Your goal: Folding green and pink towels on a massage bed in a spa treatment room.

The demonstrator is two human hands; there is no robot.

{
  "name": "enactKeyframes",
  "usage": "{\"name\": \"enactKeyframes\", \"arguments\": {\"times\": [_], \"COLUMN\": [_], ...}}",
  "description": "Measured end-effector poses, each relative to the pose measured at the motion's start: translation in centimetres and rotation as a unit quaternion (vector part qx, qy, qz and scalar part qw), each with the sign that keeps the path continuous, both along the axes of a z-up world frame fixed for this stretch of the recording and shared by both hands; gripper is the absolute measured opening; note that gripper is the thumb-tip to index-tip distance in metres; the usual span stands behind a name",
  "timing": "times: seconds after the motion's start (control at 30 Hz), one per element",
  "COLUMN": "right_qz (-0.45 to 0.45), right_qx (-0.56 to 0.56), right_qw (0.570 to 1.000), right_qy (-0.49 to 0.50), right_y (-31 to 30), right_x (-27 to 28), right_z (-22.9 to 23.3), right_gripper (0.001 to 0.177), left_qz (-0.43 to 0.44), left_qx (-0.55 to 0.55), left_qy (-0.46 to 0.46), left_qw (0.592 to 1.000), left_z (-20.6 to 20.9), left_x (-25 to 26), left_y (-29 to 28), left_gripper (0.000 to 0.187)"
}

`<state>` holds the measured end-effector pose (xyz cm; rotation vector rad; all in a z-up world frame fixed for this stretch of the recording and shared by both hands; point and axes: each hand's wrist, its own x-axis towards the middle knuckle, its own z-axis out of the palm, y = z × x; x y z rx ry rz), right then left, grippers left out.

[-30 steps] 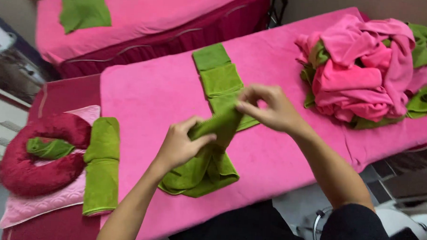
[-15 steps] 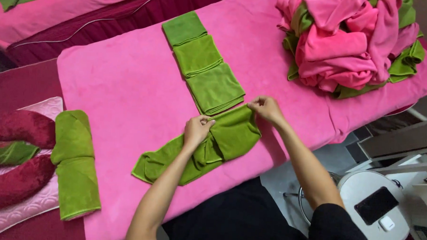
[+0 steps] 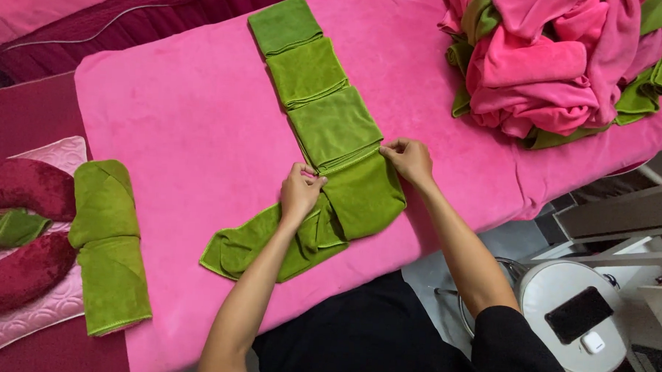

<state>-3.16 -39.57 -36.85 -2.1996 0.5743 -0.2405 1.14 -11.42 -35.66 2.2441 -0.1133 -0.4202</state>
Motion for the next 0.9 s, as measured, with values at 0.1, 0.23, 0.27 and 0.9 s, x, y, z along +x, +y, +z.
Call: {"name": "enactKeyframes", "arguments": {"times": [0.1,0.23,0.27,0.9], "right_qz": [-0.003,-0.005,-0.004,0.165], "right_qx": [-0.008,0.001,0.010,0.225], "right_qw": [1.000,1.000,1.000,0.954], "right_qy": [0.006,-0.001,-0.001,-0.110], "right_y": [-0.2,-0.1,0.0,1.1], "right_x": [0.2,0.0,0.0,0.0], "right_z": [-0.4,-0.3,-0.1,7.5], "right_gripper": [0.019,0.019,0.018,0.015], "left_qz": [0.002,0.002,0.003,0.040], "left_qx": [-0.012,-0.007,-0.009,-0.180], "left_qy": [-0.009,-0.011,-0.011,-0.115], "left_qw": [1.000,1.000,1.000,0.976], "left_z": [-0.1,-0.6,-0.6,7.4], "left_x": [0.0,0.1,0.1,-2.1], "left_y": [0.1,0.1,0.1,5.6], "left_gripper": [0.034,0.033,0.034,0.019]}}
